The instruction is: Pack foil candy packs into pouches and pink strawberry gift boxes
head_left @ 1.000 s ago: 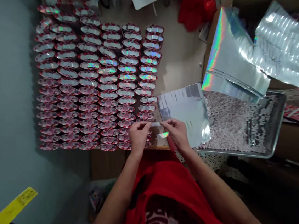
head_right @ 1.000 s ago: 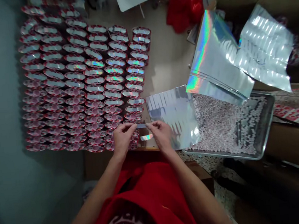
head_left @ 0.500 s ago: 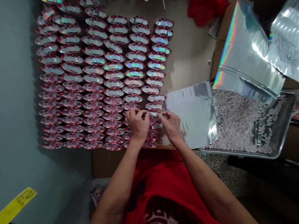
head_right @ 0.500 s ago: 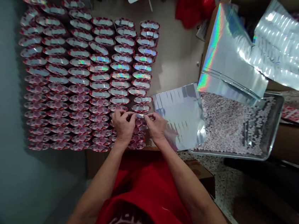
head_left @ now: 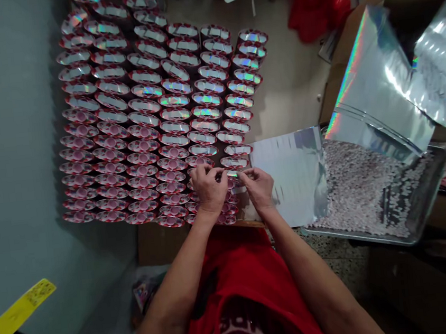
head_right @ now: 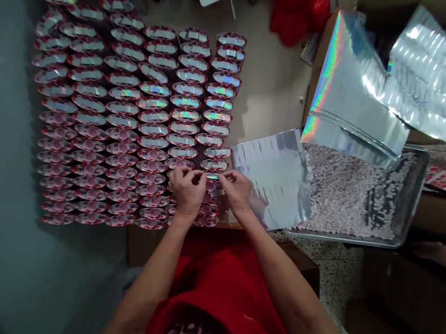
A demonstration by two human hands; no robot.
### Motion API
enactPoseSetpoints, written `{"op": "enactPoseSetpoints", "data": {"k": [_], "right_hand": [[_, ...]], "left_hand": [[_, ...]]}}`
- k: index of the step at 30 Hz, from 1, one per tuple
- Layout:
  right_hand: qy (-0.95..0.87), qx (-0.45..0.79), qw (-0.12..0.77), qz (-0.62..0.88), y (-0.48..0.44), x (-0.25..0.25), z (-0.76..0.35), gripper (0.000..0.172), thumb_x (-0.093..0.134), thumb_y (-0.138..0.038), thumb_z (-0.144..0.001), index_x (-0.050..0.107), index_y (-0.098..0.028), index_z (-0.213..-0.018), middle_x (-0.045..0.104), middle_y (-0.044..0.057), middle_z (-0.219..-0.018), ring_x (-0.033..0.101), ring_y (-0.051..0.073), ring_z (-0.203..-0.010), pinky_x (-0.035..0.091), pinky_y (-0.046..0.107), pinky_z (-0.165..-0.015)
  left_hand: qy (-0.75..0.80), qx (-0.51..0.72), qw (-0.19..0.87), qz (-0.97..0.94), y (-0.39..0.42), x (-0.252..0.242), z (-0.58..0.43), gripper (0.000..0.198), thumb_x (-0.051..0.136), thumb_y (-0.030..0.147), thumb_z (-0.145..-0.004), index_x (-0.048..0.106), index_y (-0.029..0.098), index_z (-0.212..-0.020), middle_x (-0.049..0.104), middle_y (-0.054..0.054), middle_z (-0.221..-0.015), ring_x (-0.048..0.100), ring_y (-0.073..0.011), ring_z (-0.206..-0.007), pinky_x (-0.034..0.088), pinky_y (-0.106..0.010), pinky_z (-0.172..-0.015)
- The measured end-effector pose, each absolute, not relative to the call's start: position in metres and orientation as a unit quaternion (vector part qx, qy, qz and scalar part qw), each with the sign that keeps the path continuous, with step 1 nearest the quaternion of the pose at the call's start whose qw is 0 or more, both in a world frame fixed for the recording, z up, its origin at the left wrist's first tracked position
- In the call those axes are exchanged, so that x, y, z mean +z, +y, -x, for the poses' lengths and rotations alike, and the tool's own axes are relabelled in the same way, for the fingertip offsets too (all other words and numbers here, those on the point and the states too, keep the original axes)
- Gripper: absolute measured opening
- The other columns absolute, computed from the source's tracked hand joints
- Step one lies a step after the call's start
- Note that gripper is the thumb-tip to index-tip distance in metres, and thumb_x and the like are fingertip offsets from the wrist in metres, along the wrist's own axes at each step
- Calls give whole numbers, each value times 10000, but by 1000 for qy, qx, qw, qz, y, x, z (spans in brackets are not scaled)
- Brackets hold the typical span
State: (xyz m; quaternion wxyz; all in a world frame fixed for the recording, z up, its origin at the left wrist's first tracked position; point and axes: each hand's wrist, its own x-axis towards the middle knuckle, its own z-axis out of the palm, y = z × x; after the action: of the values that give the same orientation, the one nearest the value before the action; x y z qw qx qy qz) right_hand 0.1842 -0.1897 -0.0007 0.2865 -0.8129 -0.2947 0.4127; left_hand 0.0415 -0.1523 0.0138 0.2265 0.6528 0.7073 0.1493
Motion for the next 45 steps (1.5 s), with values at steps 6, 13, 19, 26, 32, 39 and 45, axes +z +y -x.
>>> {"op": "enactPoseSetpoints", "data": {"k": [6,13,19,26,32,39,45], "right_hand": [[-280,430,300,804,-191,-4,-185,355,735,-562,-783,777,-210,-795,718,19,-665,601,186,-608,433,297,-627],[-277,427,295,809,-189,-4,-184,324,722,-533,-774,772,-214,-792,714,14,-667,586,177,-599,434,295,-631],[-277,430,288,809,-184,1,-184,271,719,-480,-755,759,-212,-744,677,-3,-634,562,166,-595,410,290,-621],[-274,436,294,806,-186,0,-183,251,742,-472,-767,757,-223,-740,718,9,-672,603,183,-633,437,303,-648],[-264,382,237,853,-184,-10,-192,416,874,-581,-639,669,-240,-760,718,28,-714,605,217,-667,409,324,-654],[-264,373,246,855,-184,-1,-201,589,892,-648,-589,518,-261,-826,556,-65,-613,509,173,-593,344,306,-627],[-247,392,296,835,-188,21,-189,567,855,-666,-645,515,-261,-848,536,-66,-609,497,160,-588,349,300,-611]], "left_hand": [[714,152,225,-645,-153,13,-41,54,785,301,-869,810,260,-844,658,-112,-1107,561,-319,-1117,443,-465,-992],[717,152,229,-641,-153,12,-41,68,771,297,-879,799,251,-837,670,-110,-1092,571,-314,-1113,447,-458,-963],[713,153,216,-649,-153,10,-40,52,777,291,-868,802,258,-837,657,-111,-1102,563,-315,-1111,440,-459,-982],[714,146,224,-647,-153,11,-42,63,765,290,-881,790,251,-839,644,-117,-1109,556,-320,-1114,433,-473,-990],[737,145,207,-627,-147,10,-40,210,857,310,-805,685,231,-896,627,-116,-1114,569,-336,-1107,458,-481,-987],[730,149,257,-615,-134,26,-36,292,861,235,-791,617,227,-952,658,-125,-1157,581,-352,-1183,448,-516,-1068],[674,215,621,-338,-187,47,-27,363,716,564,-915,742,217,-1020,750,-56,-955,695,-191,-833,554,-305,-760]]}}
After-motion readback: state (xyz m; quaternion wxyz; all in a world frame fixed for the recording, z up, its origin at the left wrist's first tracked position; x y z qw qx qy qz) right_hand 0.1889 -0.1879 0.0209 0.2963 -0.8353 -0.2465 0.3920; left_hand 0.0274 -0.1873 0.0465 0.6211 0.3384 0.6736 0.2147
